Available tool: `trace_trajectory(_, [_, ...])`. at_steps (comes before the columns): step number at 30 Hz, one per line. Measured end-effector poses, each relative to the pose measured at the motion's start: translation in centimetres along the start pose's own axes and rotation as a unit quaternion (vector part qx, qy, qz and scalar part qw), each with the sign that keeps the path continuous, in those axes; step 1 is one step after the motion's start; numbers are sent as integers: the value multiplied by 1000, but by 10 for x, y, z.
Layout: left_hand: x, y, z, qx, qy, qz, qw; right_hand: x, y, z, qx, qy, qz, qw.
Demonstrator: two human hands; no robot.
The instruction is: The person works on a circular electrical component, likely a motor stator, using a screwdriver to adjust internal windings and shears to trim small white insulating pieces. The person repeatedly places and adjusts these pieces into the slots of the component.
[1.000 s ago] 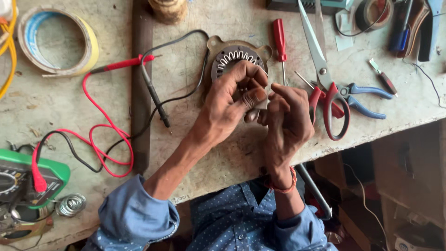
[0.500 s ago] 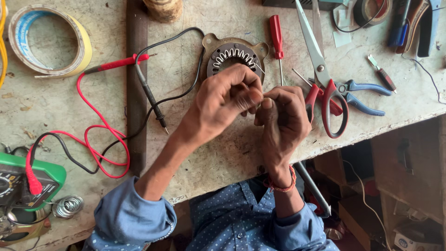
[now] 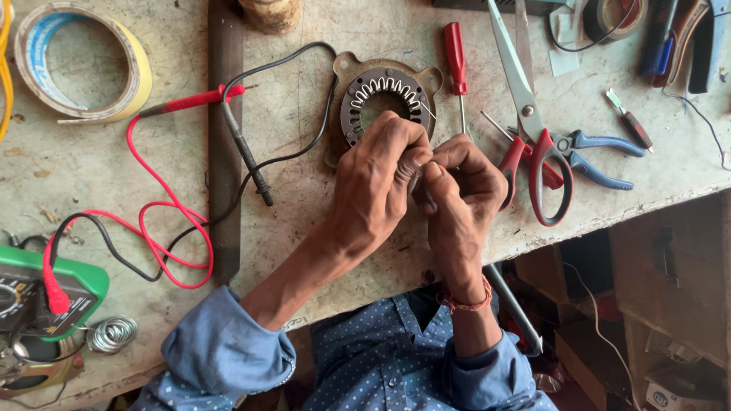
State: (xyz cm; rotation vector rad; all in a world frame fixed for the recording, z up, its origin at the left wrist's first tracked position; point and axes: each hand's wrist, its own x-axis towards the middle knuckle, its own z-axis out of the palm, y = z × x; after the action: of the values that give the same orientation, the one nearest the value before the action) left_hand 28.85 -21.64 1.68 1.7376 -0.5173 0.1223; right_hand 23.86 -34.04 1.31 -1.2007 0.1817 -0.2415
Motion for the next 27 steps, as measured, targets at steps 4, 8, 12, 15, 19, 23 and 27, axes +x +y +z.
trace_trajectory(4, [-2, 6, 5, -46, 15, -40, 998, -3, -3, -5, -6, 2, 9, 1000])
trace_trajectory(8, [-4, 8, 18, -189, 6, -167, 968, -3, -9, -14, -6, 7, 21, 1000])
trace_trajectory(12, [-4, 6, 30, -325, -6, -217, 921, 0, -14, -24, 10, 2, 22, 1000])
trace_trajectory(15, [-1, 4, 33, -371, -17, -243, 896, 2, -20, -28, 21, -8, 38, 999])
trace_trajectory(19, [2, 4, 34, -434, -24, -267, 860, 4, -28, -26, 64, -15, 52, 996])
trace_trajectory(23, [5, 5, 28, -485, -37, -264, 833, 4, -31, -22, 67, -27, 49, 996])
trace_trajectory(27, [6, 5, 19, -529, -15, -280, 801, -1, -29, -17, 57, -68, 30, 996])
